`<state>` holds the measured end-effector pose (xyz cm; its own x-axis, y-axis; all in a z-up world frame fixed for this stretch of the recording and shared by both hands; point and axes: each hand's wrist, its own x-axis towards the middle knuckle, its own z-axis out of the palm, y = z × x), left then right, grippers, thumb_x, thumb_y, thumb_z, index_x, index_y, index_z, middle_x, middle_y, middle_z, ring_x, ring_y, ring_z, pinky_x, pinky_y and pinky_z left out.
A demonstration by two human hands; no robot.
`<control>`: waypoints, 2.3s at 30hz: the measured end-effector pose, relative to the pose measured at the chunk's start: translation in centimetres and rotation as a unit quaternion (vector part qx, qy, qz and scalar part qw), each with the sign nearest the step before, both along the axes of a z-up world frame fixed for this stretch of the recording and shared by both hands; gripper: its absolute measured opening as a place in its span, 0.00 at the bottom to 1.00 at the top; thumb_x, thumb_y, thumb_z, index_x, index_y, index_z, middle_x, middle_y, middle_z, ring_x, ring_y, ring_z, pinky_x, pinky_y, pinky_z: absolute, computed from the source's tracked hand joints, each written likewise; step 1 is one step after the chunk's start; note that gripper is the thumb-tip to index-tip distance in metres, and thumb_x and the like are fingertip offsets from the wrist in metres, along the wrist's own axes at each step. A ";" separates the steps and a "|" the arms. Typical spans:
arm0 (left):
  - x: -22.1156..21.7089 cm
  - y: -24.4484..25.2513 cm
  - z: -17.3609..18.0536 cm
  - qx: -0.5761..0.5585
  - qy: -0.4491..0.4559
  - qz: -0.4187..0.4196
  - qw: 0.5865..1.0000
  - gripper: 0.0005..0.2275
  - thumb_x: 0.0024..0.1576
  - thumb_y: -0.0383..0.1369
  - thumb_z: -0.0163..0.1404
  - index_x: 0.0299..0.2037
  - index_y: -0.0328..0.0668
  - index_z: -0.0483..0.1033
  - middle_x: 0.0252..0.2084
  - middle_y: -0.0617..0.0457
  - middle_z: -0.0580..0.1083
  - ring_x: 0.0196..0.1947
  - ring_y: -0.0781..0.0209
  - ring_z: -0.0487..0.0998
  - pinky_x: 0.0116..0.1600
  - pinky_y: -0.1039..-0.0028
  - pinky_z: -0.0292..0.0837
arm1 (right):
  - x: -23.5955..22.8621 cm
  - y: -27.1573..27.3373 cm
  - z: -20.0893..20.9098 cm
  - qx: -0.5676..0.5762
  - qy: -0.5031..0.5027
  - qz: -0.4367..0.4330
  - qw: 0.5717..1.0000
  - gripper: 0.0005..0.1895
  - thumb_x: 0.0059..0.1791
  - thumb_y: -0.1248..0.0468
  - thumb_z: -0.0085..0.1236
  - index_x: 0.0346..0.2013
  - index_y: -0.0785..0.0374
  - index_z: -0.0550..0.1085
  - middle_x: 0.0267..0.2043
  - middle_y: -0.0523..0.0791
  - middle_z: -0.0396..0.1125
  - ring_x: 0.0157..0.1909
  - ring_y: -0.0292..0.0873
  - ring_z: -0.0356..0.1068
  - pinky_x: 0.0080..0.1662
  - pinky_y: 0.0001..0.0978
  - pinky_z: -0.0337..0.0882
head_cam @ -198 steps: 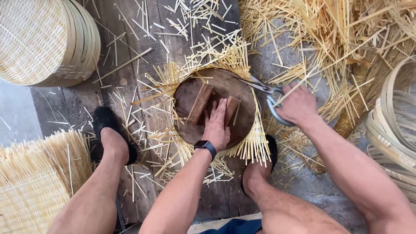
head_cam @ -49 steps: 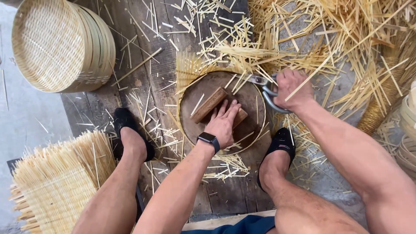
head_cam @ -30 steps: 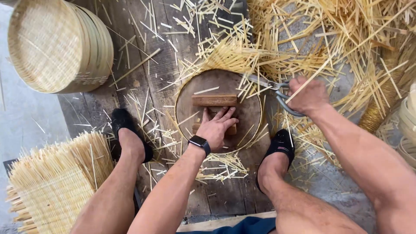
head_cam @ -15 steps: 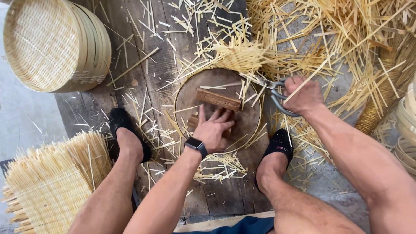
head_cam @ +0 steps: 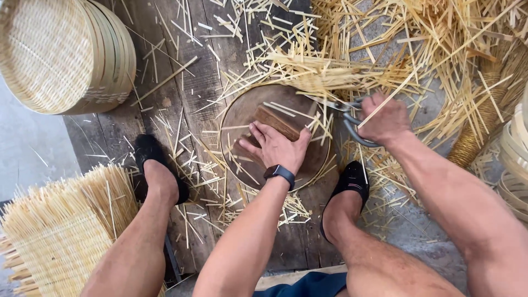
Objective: Assembling and trimming bamboo steamer baskets using strips and hoops.
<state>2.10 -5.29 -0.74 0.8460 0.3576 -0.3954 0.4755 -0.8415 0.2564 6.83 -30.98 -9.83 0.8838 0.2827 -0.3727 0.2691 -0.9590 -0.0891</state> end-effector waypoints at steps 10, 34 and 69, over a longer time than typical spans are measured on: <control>-0.6 0.0 0.1 -0.012 0.005 -0.032 0.999 0.58 0.46 0.62 0.52 0.68 0.09 0.39 0.74 0.23 0.48 0.78 0.39 0.39 0.73 0.42 0.12 | 0.5 3.5 3.1 -0.068 -0.148 0.021 0.986 0.39 0.43 0.34 0.55 0.37 0.72 0.76 0.38 0.55 0.69 0.40 0.50 0.70 0.40 0.42 0.72; -2.0 3.2 1.0 -0.001 0.027 -0.294 0.955 0.59 0.40 0.57 0.58 0.69 0.13 0.37 0.74 0.29 0.52 0.78 0.44 0.40 0.74 0.45 0.15 | 2.2 3.2 8.2 -0.110 0.189 -0.032 0.975 0.31 0.56 0.40 0.44 0.49 0.67 0.74 0.45 0.53 0.75 0.45 0.50 0.77 0.48 0.40 0.78; 6.9 8.0 -1.1 -0.142 -0.187 -0.266 0.935 0.14 0.62 0.42 0.52 0.52 0.47 0.81 0.50 0.47 0.79 0.55 0.50 0.75 0.64 0.58 0.70 | -4.9 -11.6 -10.2 -0.118 -0.064 -0.222 0.966 0.51 0.32 0.34 0.75 0.50 0.75 0.74 0.48 0.57 0.65 0.48 0.55 0.67 0.51 0.48 0.69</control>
